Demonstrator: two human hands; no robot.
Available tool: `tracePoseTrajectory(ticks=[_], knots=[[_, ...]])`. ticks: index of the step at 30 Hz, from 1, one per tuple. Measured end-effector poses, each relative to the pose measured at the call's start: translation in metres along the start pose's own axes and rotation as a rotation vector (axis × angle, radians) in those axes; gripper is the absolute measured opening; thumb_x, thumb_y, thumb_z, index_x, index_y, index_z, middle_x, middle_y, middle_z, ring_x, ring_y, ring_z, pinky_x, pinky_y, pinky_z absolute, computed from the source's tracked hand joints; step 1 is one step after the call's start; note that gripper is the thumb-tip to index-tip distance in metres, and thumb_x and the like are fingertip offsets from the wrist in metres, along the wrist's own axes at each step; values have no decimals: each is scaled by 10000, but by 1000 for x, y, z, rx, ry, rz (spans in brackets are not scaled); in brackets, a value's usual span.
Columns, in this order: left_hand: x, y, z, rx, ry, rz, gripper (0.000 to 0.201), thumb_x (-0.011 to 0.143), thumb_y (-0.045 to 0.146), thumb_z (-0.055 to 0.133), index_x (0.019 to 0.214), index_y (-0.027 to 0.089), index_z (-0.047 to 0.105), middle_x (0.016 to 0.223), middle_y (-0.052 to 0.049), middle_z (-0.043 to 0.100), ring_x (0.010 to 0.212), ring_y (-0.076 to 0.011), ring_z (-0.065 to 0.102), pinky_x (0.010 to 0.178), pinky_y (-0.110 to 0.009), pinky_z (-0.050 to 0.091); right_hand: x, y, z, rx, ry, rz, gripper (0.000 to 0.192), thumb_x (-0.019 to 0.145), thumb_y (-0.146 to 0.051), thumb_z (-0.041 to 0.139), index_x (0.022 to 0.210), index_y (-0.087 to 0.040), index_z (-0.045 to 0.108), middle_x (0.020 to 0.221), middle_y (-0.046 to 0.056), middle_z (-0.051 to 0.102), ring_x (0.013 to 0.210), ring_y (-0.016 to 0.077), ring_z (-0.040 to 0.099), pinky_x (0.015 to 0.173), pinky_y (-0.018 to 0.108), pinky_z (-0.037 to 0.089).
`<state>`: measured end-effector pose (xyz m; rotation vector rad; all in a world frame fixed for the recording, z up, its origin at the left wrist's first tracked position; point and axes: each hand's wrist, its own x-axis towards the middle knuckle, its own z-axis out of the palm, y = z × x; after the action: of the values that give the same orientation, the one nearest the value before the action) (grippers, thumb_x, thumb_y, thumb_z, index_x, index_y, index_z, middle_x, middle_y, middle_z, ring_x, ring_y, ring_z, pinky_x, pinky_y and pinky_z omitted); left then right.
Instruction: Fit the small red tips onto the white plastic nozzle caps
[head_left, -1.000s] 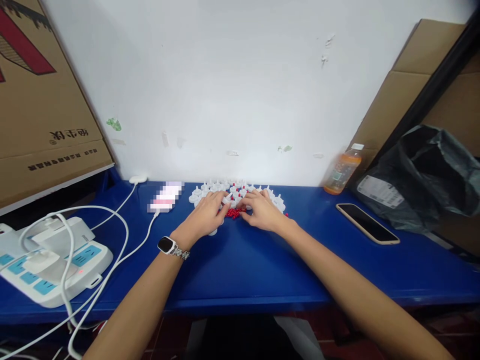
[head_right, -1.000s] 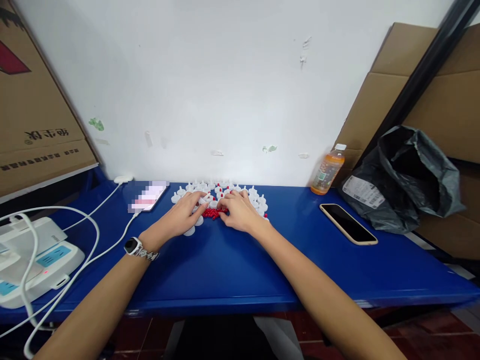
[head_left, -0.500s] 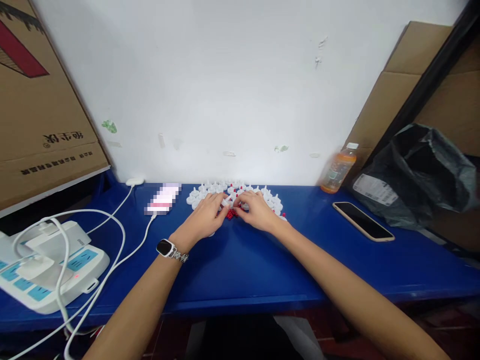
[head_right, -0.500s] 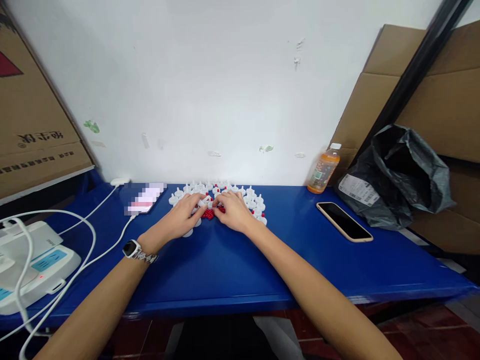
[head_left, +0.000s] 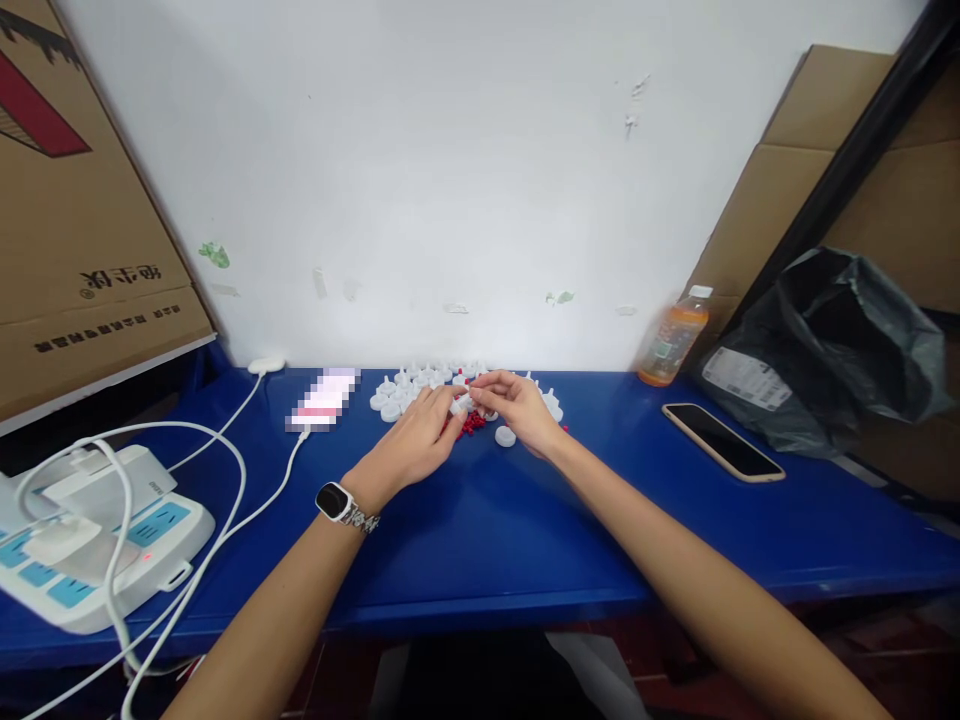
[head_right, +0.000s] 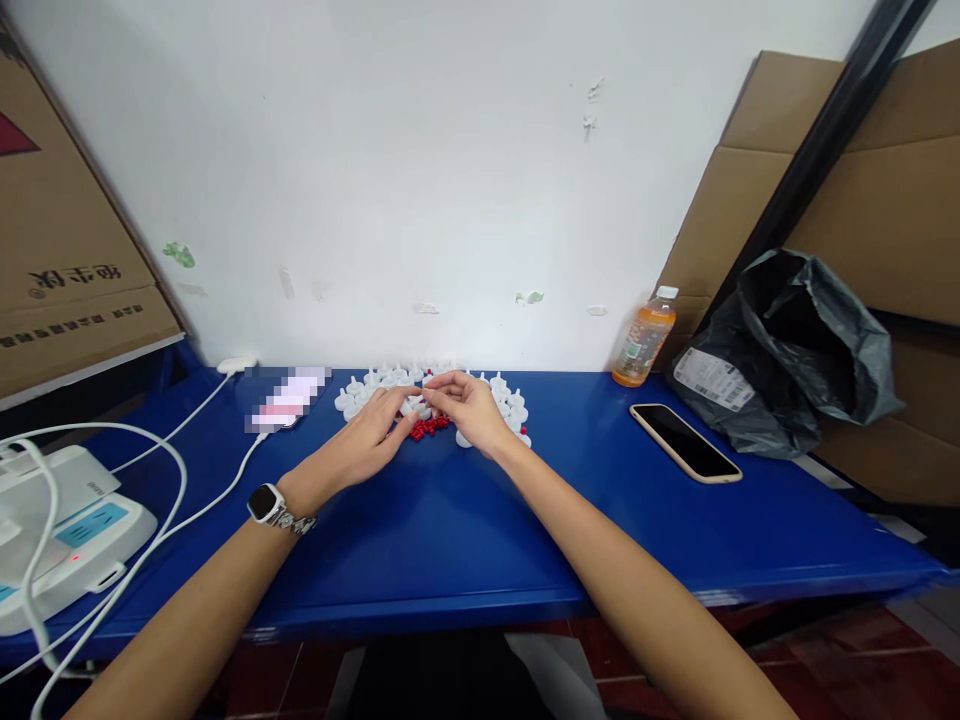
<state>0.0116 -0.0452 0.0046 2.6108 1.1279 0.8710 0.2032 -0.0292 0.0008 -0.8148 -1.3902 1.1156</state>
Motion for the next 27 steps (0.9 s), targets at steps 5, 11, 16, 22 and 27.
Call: tracePoseTrajectory(ticks=[5, 11, 16, 22, 27], knots=[[-1, 9, -5, -3, -18, 37, 397, 1041, 406, 297, 1343, 207, 461, 1182, -112, 599, 1130, -253, 554, 1013, -462, 456, 2, 0, -5, 59, -41, 39, 373, 643, -482, 852, 748, -172, 672, 660, 0, 659, 575, 110, 550, 588, 270, 449], [-1, 11, -1, 4, 19, 66, 468, 1047, 399, 279, 1453, 173, 341, 1259, -143, 559, 1199, -258, 528, 1060, -461, 435, -1, 0, 5, 114, 6, -13, 390, 668, -494, 837, 741, -177, 624, 600, -26, 600, 540, 93, 498, 550, 252, 391], [0, 9, 5, -39, 26, 55, 510, 1043, 407, 285, 1503, 188, 273, 1306, -161, 529, 1229, -269, 519, 1059, -481, 444, -5, -10, 9, 36, -2, -56, 424, 672, -539, 816, 714, -198, 567, 589, -35, 569, 526, 96, 468, 549, 261, 392], [4, 5, 9, 10, 41, 31, 621, 1013, 472, 373, 1547, 211, 193, 1329, -149, 540, 1224, -293, 511, 1062, -514, 419, -3, -11, -5, -182, -42, -112, 369, 778, -529, 716, 742, -215, 525, 639, -22, 587, 562, 118, 506, 564, 263, 409], [4, -4, 4, 27, 69, 22, 525, 1017, 470, 363, 1463, 193, 370, 1270, -121, 574, 1215, -274, 501, 1079, -482, 396, -12, -7, -19, -691, -208, -154, 133, 873, -287, 597, 772, -205, 566, 682, -11, 635, 603, 132, 543, 608, 261, 392]])
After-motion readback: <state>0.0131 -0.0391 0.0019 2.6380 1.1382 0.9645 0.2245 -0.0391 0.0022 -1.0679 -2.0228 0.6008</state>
